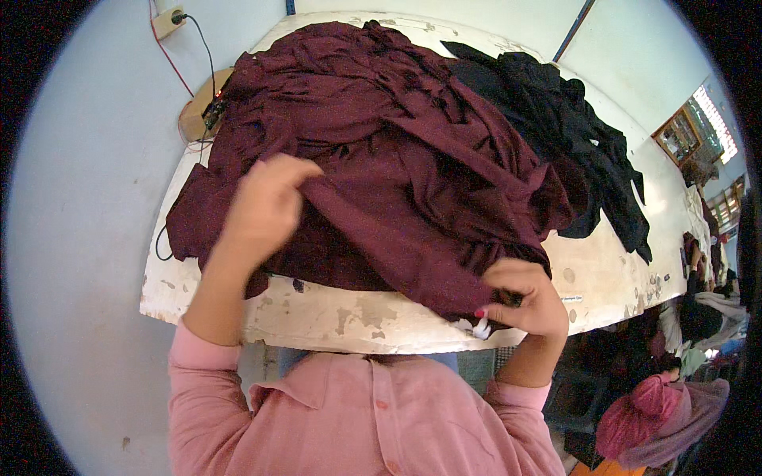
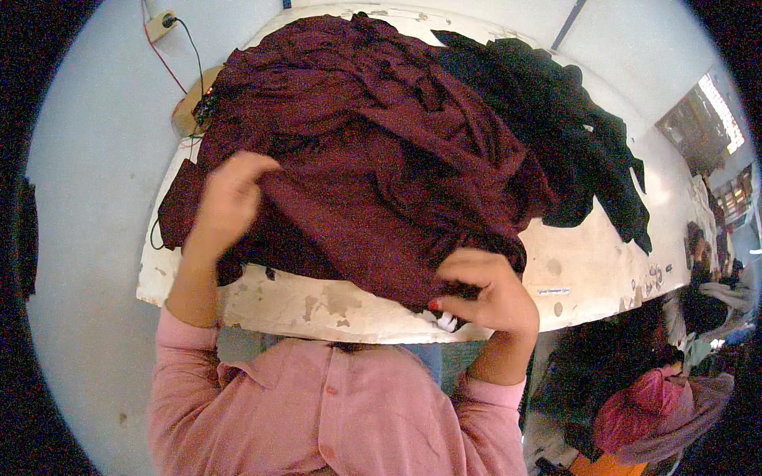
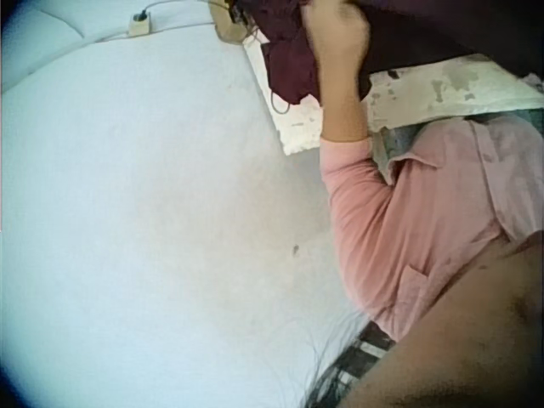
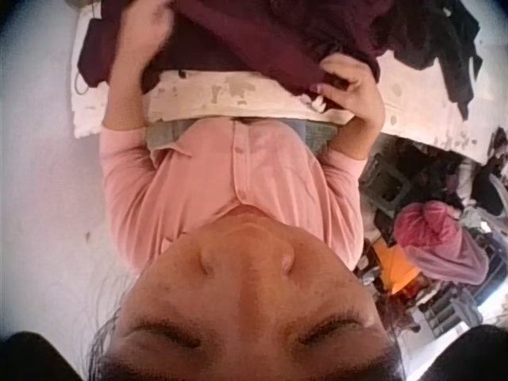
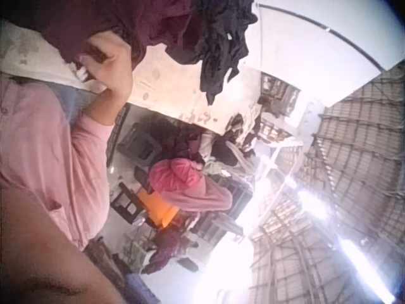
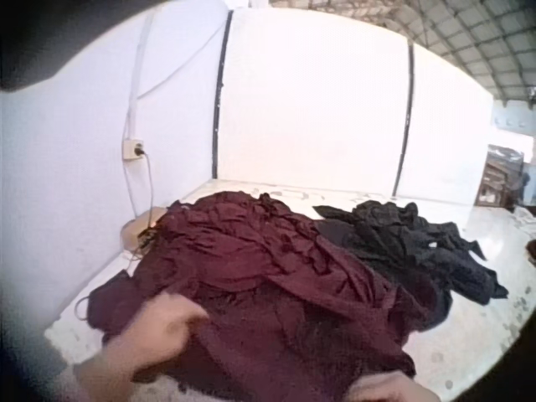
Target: The person uses a small blade to cut loose threads and small fabric bits from a maroon shirt. They repeatedly lift, turn, and inspect the shirt while snipping stray threads from seams and edges.
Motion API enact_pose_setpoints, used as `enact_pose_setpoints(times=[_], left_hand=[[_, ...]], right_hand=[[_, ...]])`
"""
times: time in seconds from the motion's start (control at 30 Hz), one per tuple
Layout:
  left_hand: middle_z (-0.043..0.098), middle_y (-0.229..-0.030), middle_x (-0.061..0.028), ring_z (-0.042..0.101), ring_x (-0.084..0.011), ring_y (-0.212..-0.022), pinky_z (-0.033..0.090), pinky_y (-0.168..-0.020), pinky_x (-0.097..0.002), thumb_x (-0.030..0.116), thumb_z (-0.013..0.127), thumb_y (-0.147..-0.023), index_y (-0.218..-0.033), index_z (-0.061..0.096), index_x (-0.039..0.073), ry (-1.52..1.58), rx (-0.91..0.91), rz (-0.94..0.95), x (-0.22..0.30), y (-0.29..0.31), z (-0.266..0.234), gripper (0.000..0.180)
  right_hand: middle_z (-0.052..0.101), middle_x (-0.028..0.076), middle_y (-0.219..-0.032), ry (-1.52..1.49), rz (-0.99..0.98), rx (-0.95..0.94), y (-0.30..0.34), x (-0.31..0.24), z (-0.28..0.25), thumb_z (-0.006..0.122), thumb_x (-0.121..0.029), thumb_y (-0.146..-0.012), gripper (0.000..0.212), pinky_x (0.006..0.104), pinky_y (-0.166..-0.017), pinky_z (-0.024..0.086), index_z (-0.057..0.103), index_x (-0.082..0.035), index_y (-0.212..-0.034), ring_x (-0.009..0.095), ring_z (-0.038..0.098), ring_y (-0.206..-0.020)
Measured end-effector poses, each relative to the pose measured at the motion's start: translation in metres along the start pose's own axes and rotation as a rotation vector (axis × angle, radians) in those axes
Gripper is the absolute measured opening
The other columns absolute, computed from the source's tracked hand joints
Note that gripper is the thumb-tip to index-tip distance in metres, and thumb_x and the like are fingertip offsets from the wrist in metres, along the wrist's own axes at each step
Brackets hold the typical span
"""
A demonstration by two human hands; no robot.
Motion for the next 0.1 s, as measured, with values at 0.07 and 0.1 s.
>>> enact_pose_setpoints(times=[0.07,0.1], left_hand=[[0.064,-0.108,-0.0137,0.060,-0.0254,-0.102,0.042,-0.096,-0.0299,-0.007,0.043,-0.076,-0.110,0.062,0.004,0.156,0.197,-0.138,-0.014,-0.002,-0.037,0.040],[0.061,-0.116,-0.0142,0.056,-0.0275,-0.110,0.038,-0.100,-0.0302,-0.006,0.044,-0.078,-0.116,0.060,0.007,0.412,0.271,-0.186,-0.025,0.000,-0.053,0.044]], right_hand=[[0.066,0.014,-0.098,0.206,0.028,0.292,0.000,-0.003,-0.002,0.082,-0.013,-0.064,0.041,0.0360,-0.081,0.047,0.066,-0.001,-0.100,0.027,0.062,-0.094],[0.066,0.014,-0.098,0.200,0.029,0.293,0.001,-0.002,-0.002,0.082,-0.013,-0.064,0.041,0.0360,-0.081,0.047,0.066,-0.001,-0.100,0.027,0.062,-0.094]])
Point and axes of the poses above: each hand's wrist, its own y-axis away from the middle knuckle, its own z-axis out of the palm, x = y × z, the point moved 3 cm from there along -y, towards the middle knuckle
